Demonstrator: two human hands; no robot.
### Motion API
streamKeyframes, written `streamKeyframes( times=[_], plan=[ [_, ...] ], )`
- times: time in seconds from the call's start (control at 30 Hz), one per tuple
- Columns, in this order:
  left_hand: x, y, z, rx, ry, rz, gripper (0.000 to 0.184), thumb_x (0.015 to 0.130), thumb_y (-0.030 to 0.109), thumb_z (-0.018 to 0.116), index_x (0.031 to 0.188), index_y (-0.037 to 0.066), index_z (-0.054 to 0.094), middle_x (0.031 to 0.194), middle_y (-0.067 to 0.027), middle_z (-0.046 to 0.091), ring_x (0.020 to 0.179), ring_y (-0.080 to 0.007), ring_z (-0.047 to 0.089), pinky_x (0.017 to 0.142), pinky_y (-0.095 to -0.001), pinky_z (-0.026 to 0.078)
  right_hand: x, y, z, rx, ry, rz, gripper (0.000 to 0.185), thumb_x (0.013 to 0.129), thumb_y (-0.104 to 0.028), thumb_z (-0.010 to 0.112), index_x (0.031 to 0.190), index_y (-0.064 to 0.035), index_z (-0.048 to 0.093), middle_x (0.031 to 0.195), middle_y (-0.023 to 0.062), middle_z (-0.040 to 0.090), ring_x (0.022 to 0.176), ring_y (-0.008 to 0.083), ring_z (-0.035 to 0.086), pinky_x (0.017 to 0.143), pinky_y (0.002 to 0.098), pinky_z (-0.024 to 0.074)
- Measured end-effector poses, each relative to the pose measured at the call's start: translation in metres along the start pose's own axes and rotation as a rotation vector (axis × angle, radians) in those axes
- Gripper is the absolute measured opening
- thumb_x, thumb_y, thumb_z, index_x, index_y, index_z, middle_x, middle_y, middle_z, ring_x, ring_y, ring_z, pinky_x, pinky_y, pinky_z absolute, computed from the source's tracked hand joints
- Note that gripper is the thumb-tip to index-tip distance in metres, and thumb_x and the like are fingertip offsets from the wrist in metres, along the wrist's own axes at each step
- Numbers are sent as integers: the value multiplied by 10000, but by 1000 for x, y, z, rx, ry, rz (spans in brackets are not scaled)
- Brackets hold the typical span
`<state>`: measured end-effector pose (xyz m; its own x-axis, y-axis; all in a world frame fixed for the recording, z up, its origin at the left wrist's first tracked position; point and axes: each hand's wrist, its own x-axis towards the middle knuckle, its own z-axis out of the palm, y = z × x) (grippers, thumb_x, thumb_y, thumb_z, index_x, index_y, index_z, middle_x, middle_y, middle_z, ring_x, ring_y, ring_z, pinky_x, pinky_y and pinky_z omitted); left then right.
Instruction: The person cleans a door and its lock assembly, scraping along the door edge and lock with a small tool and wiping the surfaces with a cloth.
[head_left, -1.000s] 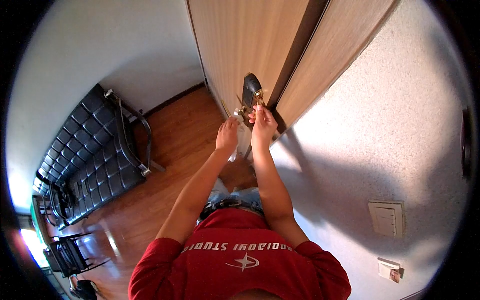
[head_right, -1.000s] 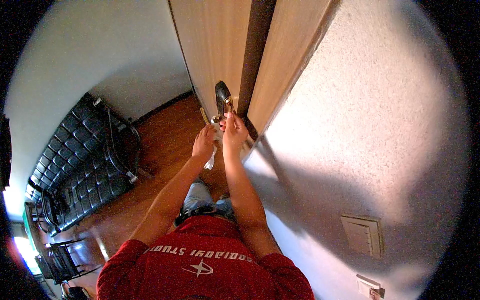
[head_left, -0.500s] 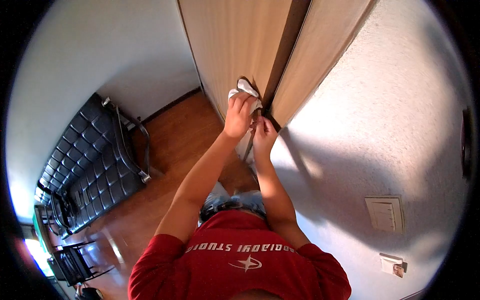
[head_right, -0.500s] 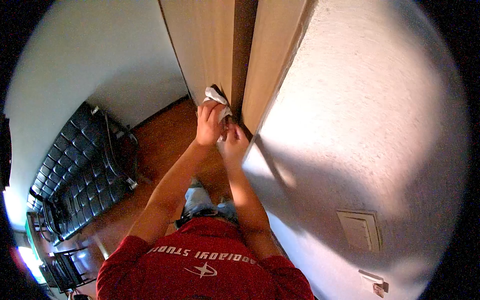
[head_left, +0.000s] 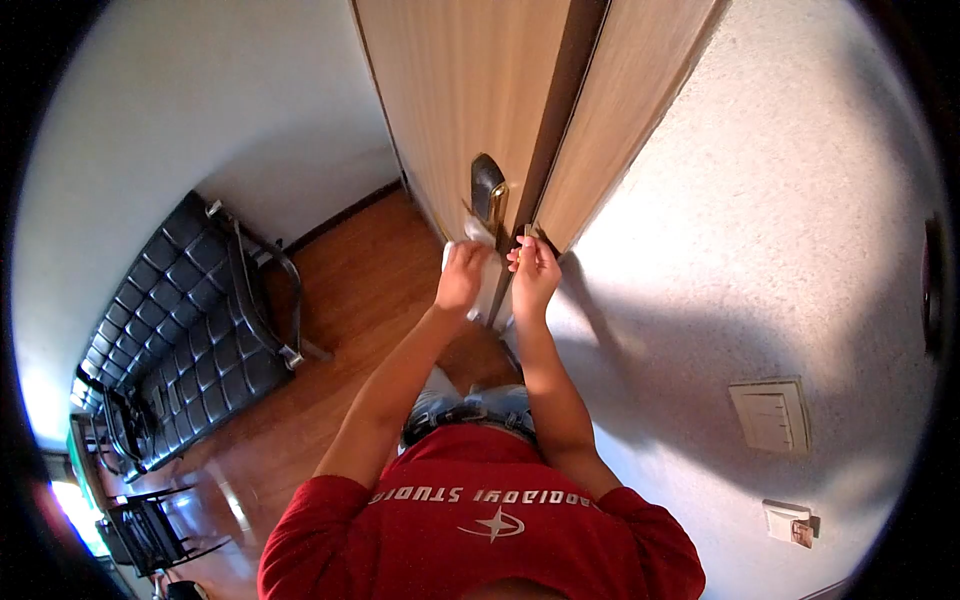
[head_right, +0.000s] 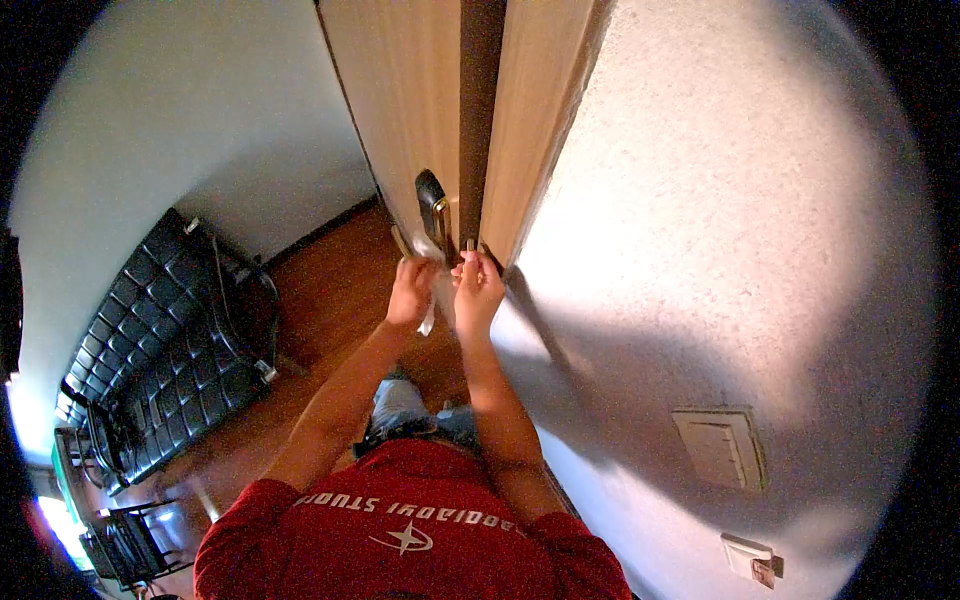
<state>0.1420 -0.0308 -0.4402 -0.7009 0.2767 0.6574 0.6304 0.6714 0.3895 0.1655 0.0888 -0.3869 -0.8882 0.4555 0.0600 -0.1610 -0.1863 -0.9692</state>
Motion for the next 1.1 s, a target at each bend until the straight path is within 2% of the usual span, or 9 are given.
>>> streamKeyframes(
  times=[0.1, 0.17, 0.27, 0.4, 0.6, 0.77, 0.87, 0.97, 1.1],
  plan=[
    [46, 15, -23, -30, 301, 6, 578, 584, -92, 556, 1145, 46, 566, 1097, -127, 526, 991, -331, 500, 885, -405, 412, 0, 3, 2, -13, 22, -25, 233, 940, -218, 543, 948, -8, 644, 718, 31, 600, 641, 97, 575, 570, 226, 461],
    [76, 33, -43, -48, 342, 39, 603, 589, -101, 542, 1178, 28, 549, 1145, -131, 523, 1028, -337, 495, 901, -396, 405, 2, 15, 1, 0, 22, -63, 229, 941, -199, 538, 930, 8, 636, 712, 31, 595, 625, 97, 554, 558, 221, 443],
    [91, 44, -38, -57, 207, 93, 596, 613, -97, 592, 1201, -12, 547, 1292, -146, 470, 1193, -343, 424, 1001, -429, 364, 1, 9, 1, 24, -13, -77, 226, 943, -184, 532, 906, 20, 622, 703, 25, 584, 620, 95, 538, 553, 225, 434],
    [76, 20, -10, 65, 256, 181, 502, 710, -18, 551, 1212, -18, 547, 1315, -131, 468, 1221, -328, 426, 1014, -405, 379, 1, -1, 5, 118, 24, -29, 220, 943, -181, 529, 897, 16, 615, 685, 17, 569, 622, 88, 525, 552, 225, 429],
    [65, 2, -16, 172, 181, 419, 453, 720, 48, 571, 1164, -42, 557, 1275, -115, 501, 1138, -306, 500, 979, -390, 420, -6, -5, 6, 18, -19, -46, 244, 947, -219, 528, 912, 10, 605, 696, 27, 580, 607, 74, 521, 545, 200, 422],
    [-3, -17, 6, 172, -85, 360, 345, 774, 87, 561, 1100, -24, 580, 1244, -100, 518, 1162, -297, 482, 949, -391, 441, -11, -2, 10, -12, -33, -95, 216, 950, -185, 521, 927, 10, 610, 707, 26, 588, 627, 73, 540, 549, 199, 431],
    [-21, 5, 4, -134, -164, -64, 351, 797, 87, 564, 1137, -2, 565, 1257, -110, 508, 1152, -304, 479, 958, -385, 426, -12, 2, 11, -7, -29, -119, 208, 948, -176, 527, 926, 12, 612, 702, 19, 586, 626, 71, 537, 545, 201, 428],
    [-8, 24, -7, -253, -28, -109, 372, 794, 70, 559, 1161, 8, 561, 1254, -115, 509, 1154, -311, 473, 957, -394, 417, -10, 13, 8, -27, -62, -150, 226, 947, -192, 525, 927, 4, 635, 720, 29, 598, 626, 86, 559, 551, 221, 453],
    [32, 35, -20, -102, 211, 34, 501, 785, 87, 582, 1277, 51, 494, 1316, -124, 475, 1175, -330, 446, 1007, -413, 362, -13, 12, 10, -112, -5, -178, 210, 939, -198, 541, 968, -8, 627, 728, 47, 609, 639, 119, 566, 590, 243, 475]
  ],
)
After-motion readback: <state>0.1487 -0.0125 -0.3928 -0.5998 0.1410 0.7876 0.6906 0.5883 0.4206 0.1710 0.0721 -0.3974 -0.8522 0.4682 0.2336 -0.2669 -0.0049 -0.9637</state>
